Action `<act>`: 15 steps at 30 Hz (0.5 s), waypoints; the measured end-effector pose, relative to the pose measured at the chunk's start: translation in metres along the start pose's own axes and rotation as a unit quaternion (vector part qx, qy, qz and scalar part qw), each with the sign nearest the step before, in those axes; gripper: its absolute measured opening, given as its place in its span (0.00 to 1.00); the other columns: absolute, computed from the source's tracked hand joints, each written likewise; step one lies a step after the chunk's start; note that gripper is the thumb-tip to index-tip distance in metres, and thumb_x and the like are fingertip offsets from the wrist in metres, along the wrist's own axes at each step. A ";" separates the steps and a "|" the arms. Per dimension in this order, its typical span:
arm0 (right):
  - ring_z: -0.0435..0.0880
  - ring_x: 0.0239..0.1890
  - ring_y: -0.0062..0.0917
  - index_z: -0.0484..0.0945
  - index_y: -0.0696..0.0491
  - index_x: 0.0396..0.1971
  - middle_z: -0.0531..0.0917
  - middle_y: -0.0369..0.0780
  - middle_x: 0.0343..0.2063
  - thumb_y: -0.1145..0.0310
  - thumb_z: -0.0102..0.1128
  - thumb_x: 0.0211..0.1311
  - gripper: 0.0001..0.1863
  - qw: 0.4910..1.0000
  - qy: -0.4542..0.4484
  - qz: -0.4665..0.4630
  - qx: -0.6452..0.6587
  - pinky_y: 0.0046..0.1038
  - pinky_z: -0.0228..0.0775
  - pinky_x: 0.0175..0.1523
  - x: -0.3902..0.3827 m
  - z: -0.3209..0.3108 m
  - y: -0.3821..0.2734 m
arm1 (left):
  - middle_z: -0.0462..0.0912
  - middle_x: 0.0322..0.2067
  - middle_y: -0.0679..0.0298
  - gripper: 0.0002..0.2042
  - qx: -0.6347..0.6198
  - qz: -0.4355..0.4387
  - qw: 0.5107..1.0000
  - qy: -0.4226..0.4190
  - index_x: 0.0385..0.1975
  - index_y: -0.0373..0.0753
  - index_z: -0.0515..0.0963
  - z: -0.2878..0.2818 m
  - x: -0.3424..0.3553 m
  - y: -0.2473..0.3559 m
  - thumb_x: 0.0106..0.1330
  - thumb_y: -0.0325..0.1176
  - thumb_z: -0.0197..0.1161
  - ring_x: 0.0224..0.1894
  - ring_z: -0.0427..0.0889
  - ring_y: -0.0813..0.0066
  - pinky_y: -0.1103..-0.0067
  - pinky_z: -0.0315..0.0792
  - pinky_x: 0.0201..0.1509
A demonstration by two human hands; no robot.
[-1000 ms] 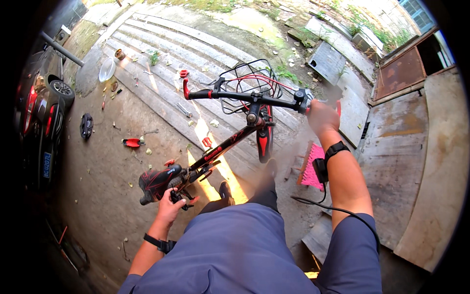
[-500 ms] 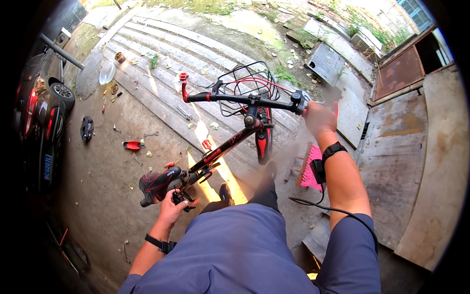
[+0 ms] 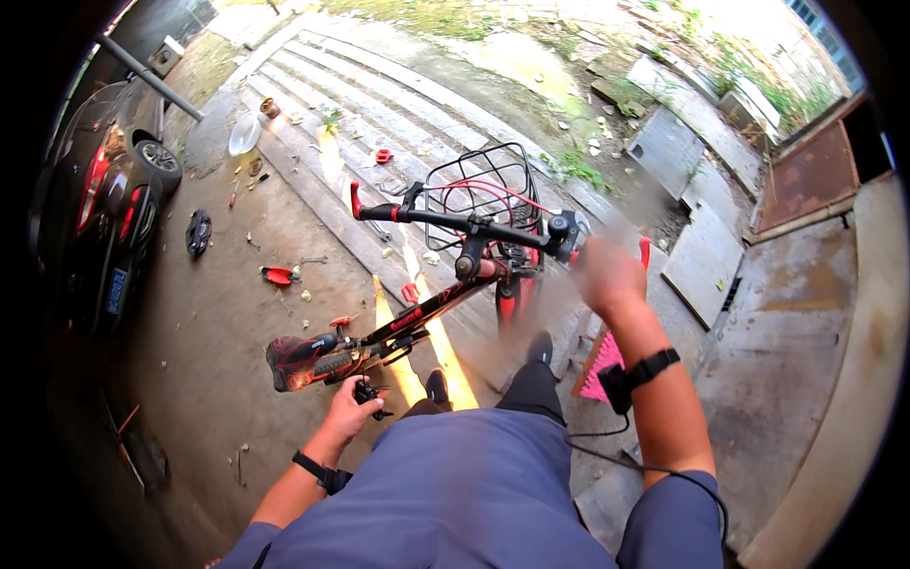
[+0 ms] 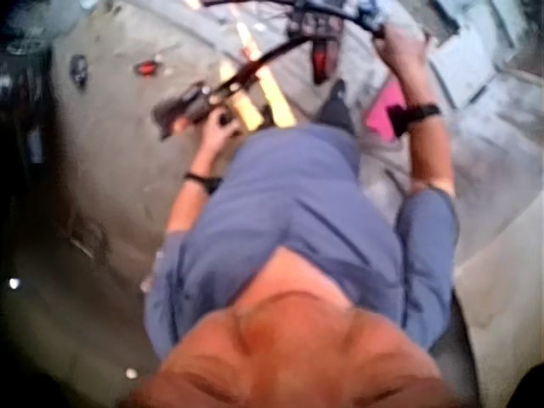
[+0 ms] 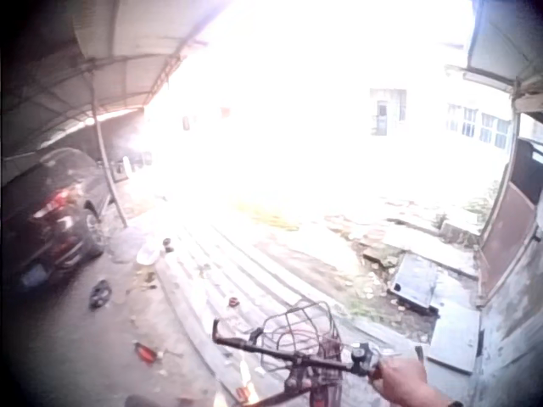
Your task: The person adjusts the handlebar and front basket of a red and black bicycle, then attaches a small black device to the handlebar using a strap. The person sits on the ground during the task and later stands to inspect the bicycle.
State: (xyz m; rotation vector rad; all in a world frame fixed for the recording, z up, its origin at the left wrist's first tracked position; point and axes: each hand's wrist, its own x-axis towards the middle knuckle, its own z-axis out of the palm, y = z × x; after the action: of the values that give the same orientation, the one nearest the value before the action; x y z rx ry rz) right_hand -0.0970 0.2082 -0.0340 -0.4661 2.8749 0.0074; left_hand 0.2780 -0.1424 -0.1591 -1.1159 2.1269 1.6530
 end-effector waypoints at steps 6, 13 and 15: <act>0.81 0.50 0.43 0.75 0.55 0.50 0.80 0.46 0.47 0.63 0.75 0.51 0.28 0.951 0.120 -0.245 0.147 0.39 0.75 0.54 -0.024 -0.019 0.038 | 0.79 0.38 0.67 0.29 -0.042 -0.084 0.995 0.031 0.56 0.37 0.72 0.081 -0.036 0.092 0.54 0.31 0.77 0.40 0.79 0.77 0.77 0.78 0.47; 0.76 0.60 0.41 0.80 0.52 0.46 0.81 0.42 0.50 0.66 0.77 0.46 0.25 0.925 0.106 -0.320 0.173 0.40 0.69 0.63 -0.025 -0.038 0.073 | 0.81 0.37 0.64 0.29 -0.025 -0.062 0.997 0.048 0.56 0.35 0.71 0.148 -0.057 0.087 0.56 0.32 0.75 0.40 0.79 0.75 0.75 0.77 0.47; 0.76 0.62 0.41 0.81 0.51 0.45 0.81 0.41 0.50 0.66 0.77 0.45 0.24 0.923 0.118 -0.325 0.166 0.41 0.66 0.65 -0.023 -0.036 0.079 | 0.81 0.37 0.64 0.28 -0.054 -0.049 0.996 0.057 0.56 0.35 0.72 0.157 -0.066 0.085 0.56 0.32 0.75 0.39 0.80 0.75 0.76 0.77 0.47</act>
State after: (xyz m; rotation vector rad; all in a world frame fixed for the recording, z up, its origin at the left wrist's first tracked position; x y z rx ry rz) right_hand -0.1083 0.2887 0.0042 -1.3903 2.6972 -0.6732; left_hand 0.2236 0.0338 -0.1114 -1.3552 2.0332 1.7161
